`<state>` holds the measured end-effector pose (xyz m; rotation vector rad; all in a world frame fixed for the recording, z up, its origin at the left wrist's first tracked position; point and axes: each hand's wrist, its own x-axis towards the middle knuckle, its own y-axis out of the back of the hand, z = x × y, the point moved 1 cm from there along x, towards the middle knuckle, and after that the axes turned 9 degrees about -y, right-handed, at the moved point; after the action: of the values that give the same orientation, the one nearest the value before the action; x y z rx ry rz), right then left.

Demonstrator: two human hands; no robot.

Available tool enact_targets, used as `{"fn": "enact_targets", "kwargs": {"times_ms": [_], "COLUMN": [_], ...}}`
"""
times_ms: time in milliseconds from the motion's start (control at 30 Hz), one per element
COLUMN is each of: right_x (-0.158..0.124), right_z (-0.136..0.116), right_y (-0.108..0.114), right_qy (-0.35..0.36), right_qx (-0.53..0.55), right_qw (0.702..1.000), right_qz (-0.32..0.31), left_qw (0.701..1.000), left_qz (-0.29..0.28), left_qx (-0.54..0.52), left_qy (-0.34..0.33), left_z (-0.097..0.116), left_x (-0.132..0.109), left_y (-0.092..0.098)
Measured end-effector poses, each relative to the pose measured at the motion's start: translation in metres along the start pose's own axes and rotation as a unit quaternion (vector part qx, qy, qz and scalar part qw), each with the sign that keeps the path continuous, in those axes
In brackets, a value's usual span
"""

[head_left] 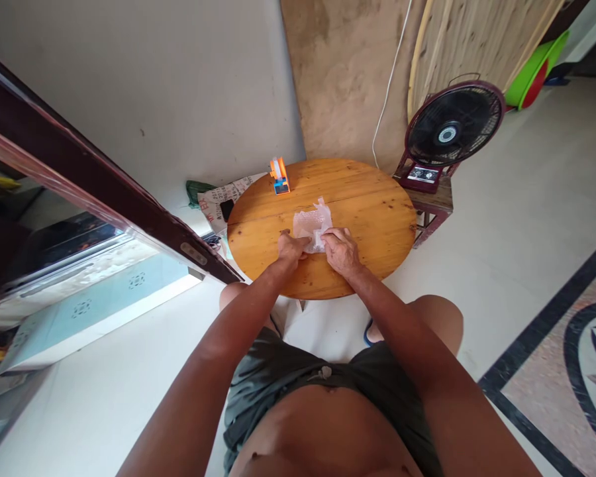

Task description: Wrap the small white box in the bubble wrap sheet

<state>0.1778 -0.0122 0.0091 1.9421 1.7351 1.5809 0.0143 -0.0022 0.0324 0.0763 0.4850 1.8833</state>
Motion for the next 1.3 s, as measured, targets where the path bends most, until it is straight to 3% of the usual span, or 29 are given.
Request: {"fn": "enact_targets", "kwargs": {"times_ms": [133, 333, 467, 567, 733, 1067, 1167, 1300], "right_x": [0.0, -0.001, -0.002, -0.002, -0.002, -0.003, -0.004, -0.004], "right_z": [0.0, -0.002, -0.002, -0.002, -0.003, -0.004, -0.004, -0.002], "right_y": [0.0, 0.001, 0.0, 0.0, 0.001, 0.003, 0.003, 0.003], "right_qy": [-0.005, -0.006, -0.002, 0.01, 0.016, 0.007, 0.003, -0.002], "right_qx": [-0.001, -0.009, -0.011, -0.016, -0.034, -0.025, -0.025, -0.011], "right_qw": [1.0, 1.0, 1.0, 1.0, 0.999, 1.0, 1.0, 1.0], "right_qz": [-0.003, -0.012, -0.013, -0.014, -0.019, -0.016, -0.016, -0.018], "left_qw": [0.999, 0.994, 0.971, 0.955, 0.942, 0.932, 0.945, 0.961], "left_qz": [-0.038, 0.0, 0.034, 0.031, 0.007, -0.057, -0.101, -0.175], "left_qx": [0.008, 0.029, 0.095, 0.146, 0.2, 0.176, 0.109, 0.02], "left_qy": [-0.024, -0.106, -0.219, -0.257, -0.269, -0.311, -0.291, -0.211], "left_z": [0.003, 0.002, 0.003, 0.006, 0.015, 0.024, 0.023, 0.019], "left_x": [-0.006, -0.004, 0.0, 0.0, -0.005, -0.016, -0.012, -0.007], "left_y": [-0.003, -0.013, -0.016, -0.017, -0.02, -0.02, -0.014, -0.01]}}
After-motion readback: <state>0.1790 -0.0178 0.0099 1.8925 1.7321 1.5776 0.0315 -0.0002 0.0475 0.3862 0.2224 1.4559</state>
